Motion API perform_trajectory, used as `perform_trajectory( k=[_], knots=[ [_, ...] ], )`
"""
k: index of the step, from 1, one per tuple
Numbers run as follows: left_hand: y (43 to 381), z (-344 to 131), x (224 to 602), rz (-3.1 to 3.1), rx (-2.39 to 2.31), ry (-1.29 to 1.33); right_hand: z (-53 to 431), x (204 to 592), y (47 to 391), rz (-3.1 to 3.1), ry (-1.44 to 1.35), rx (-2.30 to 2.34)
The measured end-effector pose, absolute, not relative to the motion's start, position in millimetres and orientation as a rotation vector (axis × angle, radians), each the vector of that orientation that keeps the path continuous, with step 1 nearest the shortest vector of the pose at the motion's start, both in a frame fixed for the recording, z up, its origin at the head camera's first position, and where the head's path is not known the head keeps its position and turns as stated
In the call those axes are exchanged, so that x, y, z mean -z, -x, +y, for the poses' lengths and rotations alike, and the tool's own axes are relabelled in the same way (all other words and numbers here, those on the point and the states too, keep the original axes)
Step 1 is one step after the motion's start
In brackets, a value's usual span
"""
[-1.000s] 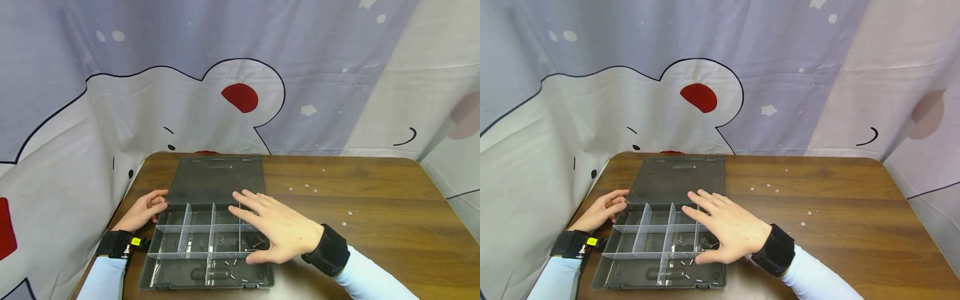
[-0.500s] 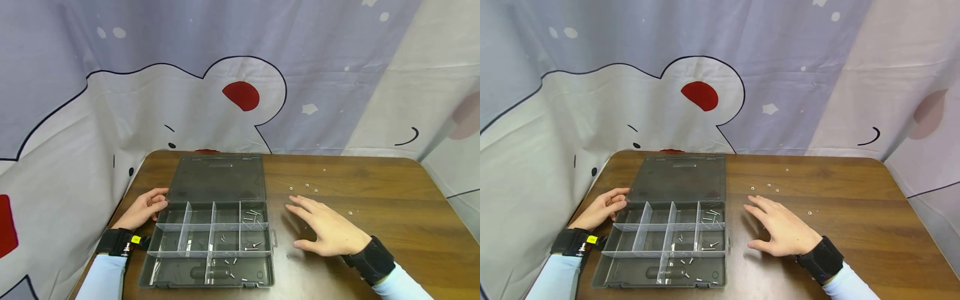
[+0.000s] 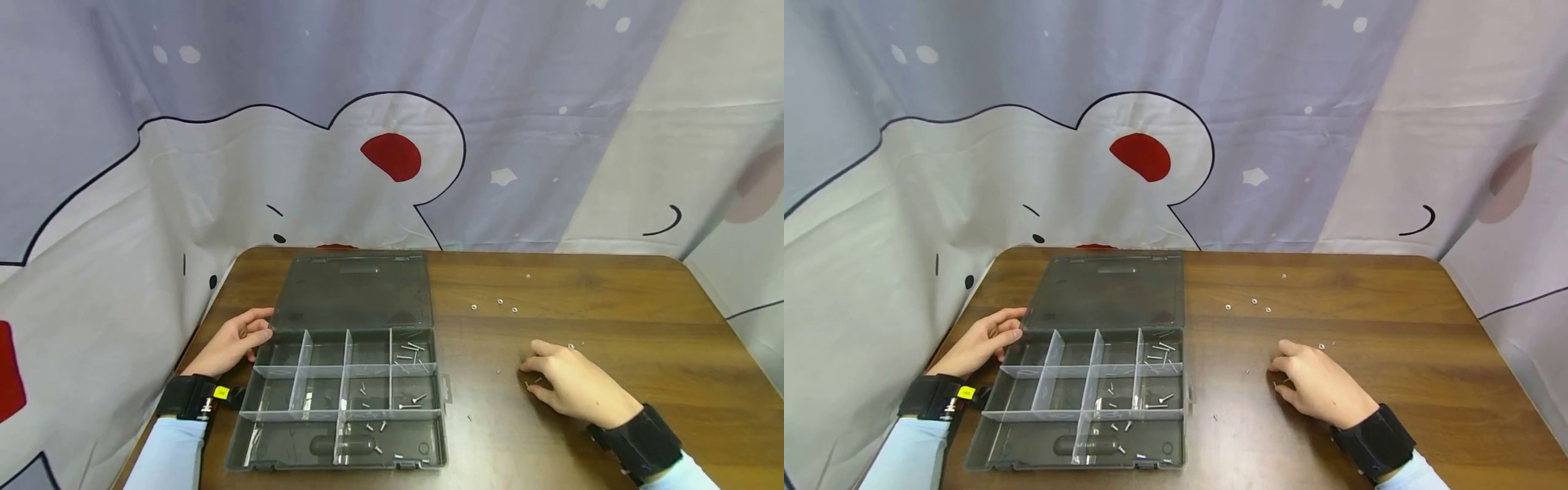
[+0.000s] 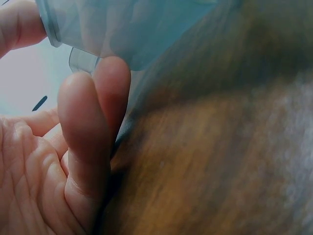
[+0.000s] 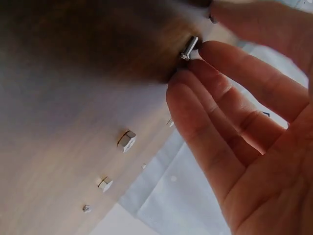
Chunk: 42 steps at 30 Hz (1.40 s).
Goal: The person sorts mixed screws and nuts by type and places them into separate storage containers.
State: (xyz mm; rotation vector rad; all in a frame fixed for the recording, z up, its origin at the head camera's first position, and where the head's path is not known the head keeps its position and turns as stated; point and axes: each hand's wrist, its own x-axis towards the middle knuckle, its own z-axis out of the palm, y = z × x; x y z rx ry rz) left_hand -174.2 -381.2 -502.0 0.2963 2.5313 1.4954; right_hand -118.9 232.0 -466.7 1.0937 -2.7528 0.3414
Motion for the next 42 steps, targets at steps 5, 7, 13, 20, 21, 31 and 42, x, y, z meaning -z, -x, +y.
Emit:
perform_trajectory(
  k=[5, 7, 13, 20, 21, 31, 42],
  knots=[
    [175, -381, 503, 2.531, -1.496, -0.308, 233, 467, 113, -2.787, -1.041, -0.404],
    [175, -381, 503, 2.532, -1.498, -0.311, 232, 467, 111, -2.789, -0.994, -0.417],
    [176, -382, 504, 2.529, -1.5, -0.309, 233, 471, 101, -2.751, -0.882, -0.408],
    [175, -382, 502, 2.536, -1.496, -0.305, 231, 475, 97, -2.783, -0.816, -0.403],
    [175, -382, 502, 2.535, -1.495, -0.307, 229, 475, 97, -2.791, -0.82, -0.4],
    [174, -382, 502, 2.544, -1.474, -0.296, 181, 442, 110, -2.7, -1.015, -0.491],
    [174, -381, 502, 2.537, -1.48, -0.302, 98, 399, 123, -2.467, -1.362, -0.575]
  ],
)
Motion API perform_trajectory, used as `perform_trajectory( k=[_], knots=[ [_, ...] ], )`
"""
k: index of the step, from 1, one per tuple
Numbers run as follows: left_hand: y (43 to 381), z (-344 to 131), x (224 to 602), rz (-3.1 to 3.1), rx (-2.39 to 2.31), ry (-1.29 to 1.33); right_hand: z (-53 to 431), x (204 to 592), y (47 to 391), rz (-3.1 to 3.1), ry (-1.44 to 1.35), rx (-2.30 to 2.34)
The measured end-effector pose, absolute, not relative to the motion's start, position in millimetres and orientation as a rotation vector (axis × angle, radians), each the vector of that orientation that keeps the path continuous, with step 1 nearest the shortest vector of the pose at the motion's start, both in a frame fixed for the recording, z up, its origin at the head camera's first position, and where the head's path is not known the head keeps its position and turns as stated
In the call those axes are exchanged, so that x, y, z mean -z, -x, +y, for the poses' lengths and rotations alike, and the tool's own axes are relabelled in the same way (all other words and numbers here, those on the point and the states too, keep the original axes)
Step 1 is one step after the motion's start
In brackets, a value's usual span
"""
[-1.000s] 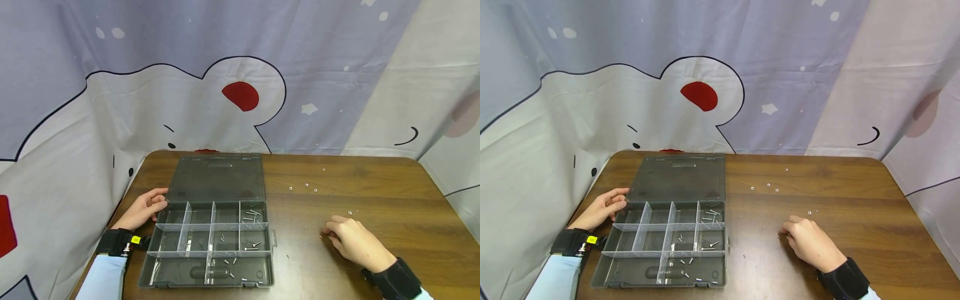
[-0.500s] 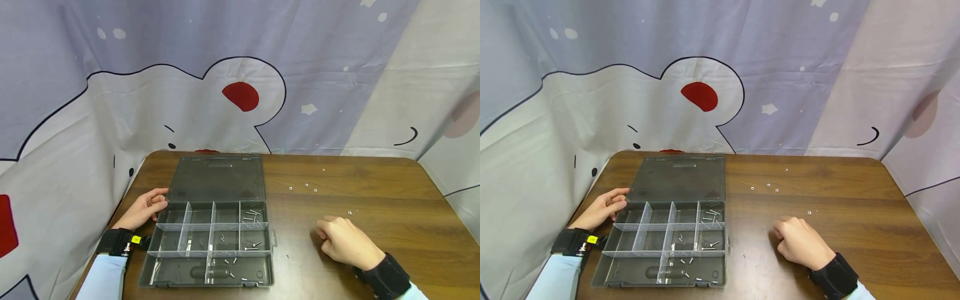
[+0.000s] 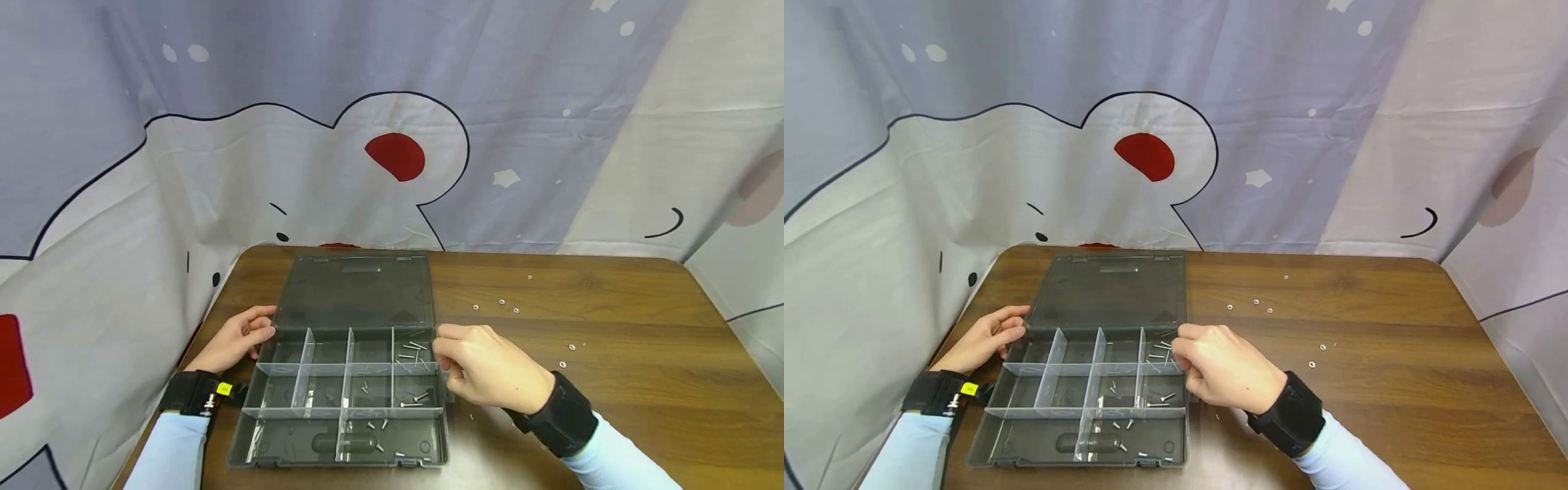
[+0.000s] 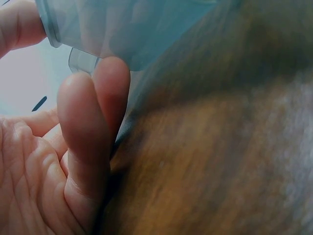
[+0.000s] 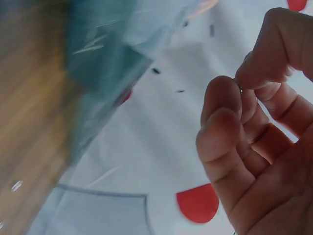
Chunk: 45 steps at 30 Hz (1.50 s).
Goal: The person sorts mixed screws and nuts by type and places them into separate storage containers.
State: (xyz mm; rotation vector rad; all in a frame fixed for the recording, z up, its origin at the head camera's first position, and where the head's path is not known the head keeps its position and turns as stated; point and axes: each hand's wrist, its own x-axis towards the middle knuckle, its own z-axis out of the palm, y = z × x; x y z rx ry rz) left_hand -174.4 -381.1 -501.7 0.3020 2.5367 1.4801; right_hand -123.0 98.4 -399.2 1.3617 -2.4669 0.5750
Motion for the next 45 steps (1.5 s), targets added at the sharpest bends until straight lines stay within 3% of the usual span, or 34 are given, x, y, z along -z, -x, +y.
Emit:
perform_trajectory(
  k=[11, 21, 32, 45],
  knots=[
    [177, -380, 501, 2.539, -1.471, -0.327, 41, 382, 127, -2.274, -1.536, -0.66],
    [178, -379, 501, 2.528, -1.486, -0.324, 21, 384, 125, -2.274, -1.612, -0.592],
    [177, -380, 502, 2.526, -1.489, -0.314, 45, 394, 114, -2.524, -1.648, -0.422],
    [175, -381, 501, 2.547, -1.479, -0.31, 122, 419, 126, -2.638, -1.369, -0.415]
  ],
)
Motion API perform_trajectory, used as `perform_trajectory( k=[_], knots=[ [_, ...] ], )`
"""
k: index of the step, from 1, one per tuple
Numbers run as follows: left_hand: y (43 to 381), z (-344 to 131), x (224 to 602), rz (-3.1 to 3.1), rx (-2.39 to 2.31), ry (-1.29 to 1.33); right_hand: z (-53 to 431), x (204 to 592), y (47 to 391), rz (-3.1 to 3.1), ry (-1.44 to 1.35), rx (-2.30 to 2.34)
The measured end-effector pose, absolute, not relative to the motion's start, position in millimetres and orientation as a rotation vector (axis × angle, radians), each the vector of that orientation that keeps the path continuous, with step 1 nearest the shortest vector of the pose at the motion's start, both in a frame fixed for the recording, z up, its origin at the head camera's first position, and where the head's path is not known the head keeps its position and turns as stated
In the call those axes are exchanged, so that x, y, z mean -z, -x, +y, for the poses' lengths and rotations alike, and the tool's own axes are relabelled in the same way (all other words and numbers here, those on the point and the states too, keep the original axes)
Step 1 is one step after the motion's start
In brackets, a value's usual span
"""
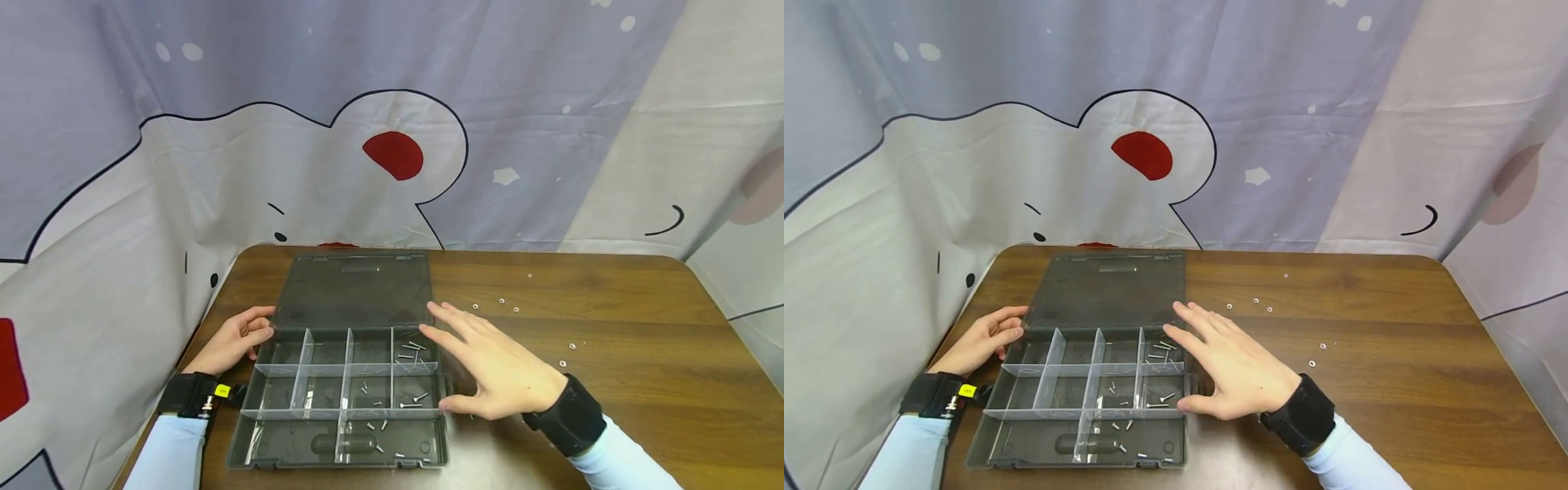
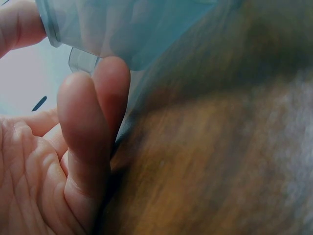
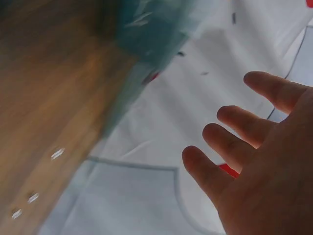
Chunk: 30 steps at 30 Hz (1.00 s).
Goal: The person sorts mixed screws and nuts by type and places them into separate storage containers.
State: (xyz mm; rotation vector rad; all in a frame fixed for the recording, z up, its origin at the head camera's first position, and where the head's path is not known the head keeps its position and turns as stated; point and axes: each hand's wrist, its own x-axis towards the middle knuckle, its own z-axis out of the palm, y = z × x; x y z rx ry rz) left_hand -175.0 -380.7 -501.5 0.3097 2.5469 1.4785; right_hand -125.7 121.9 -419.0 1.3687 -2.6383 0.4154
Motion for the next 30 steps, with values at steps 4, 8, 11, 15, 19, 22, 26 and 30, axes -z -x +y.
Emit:
perform_trajectory(
  k=[4, 8, 11, 15, 19, 22, 26, 30],
  knots=[
    [175, -382, 502, 2.552, -1.472, -0.317, 151, 430, 126, -2.678, -1.292, -0.415],
    [176, -383, 502, 2.552, -1.484, -0.319, 174, 438, 124, -2.724, -1.227, -0.408],
    [177, -384, 503, 2.551, -1.486, -0.317, 188, 445, 123, -2.738, -1.198, -0.403],
    [177, -384, 502, 2.55, -1.479, -0.311, 203, 458, 120, -2.711, -1.193, -0.379],
    [176, -383, 502, 2.549, -1.474, -0.307, 211, 466, 114, -2.678, -1.184, -0.366],
    [176, -383, 502, 2.552, -1.474, -0.311, 215, 469, 110, -2.673, -1.16, -0.377],
    [176, -383, 503, 2.551, -1.476, -0.313, 218, 471, 102, -2.716, -1.091, -0.409],
    [177, -382, 503, 2.546, -1.478, -0.316, 220, 473, 94, -2.735, -1.001, -0.449]
  ],
)
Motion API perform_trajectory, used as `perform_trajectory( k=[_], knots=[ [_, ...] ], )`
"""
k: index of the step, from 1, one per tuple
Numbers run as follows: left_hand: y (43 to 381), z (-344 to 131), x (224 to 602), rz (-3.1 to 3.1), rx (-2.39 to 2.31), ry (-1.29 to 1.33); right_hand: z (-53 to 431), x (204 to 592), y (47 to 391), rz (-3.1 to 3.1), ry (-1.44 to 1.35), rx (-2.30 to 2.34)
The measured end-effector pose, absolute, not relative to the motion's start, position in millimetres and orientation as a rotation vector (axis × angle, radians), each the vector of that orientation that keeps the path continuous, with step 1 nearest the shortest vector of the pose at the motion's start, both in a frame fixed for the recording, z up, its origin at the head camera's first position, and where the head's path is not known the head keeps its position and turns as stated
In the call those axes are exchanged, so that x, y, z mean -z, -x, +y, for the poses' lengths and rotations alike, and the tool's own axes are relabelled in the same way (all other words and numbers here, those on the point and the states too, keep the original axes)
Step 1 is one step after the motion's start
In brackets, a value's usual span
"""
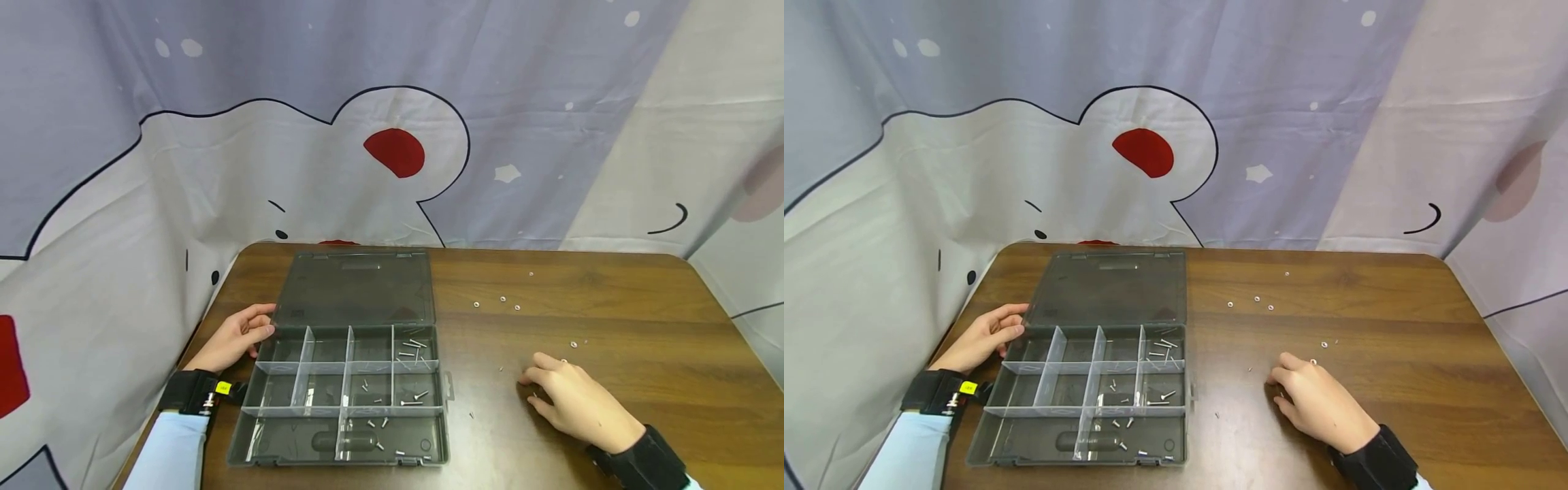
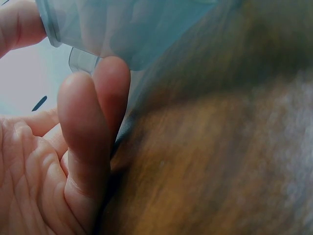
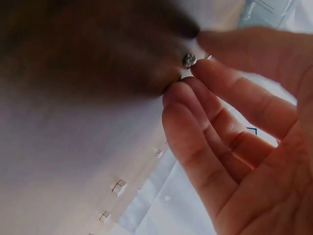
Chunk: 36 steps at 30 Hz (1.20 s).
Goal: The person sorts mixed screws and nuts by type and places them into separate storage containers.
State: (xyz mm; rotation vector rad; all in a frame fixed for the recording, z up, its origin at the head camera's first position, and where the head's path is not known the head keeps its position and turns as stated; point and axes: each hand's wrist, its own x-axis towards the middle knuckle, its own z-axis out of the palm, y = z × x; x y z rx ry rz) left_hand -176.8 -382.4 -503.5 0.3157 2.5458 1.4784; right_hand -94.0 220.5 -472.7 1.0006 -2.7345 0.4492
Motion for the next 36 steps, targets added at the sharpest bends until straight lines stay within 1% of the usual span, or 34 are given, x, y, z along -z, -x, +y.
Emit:
perform_trajectory(
  k=[10, 17, 22, 31, 36],
  knots=[
    [176, -382, 502, 2.539, -1.489, -0.305, 212, 474, 93, -2.79, -0.879, -0.453],
    [176, -383, 501, 2.538, -1.491, -0.303, 191, 468, 105, -2.71, -0.938, -0.496],
    [175, -384, 503, 2.54, -1.489, -0.305, 159, 447, 123, -2.581, -1.077, -0.551],
    [175, -383, 502, 2.519, -1.504, -0.318, 86, 402, 154, -2.436, -1.351, -0.581],
    [175, -382, 502, 2.518, -1.5, -0.318, 46, 392, 165, -2.411, -1.479, -0.647]
  ],
)
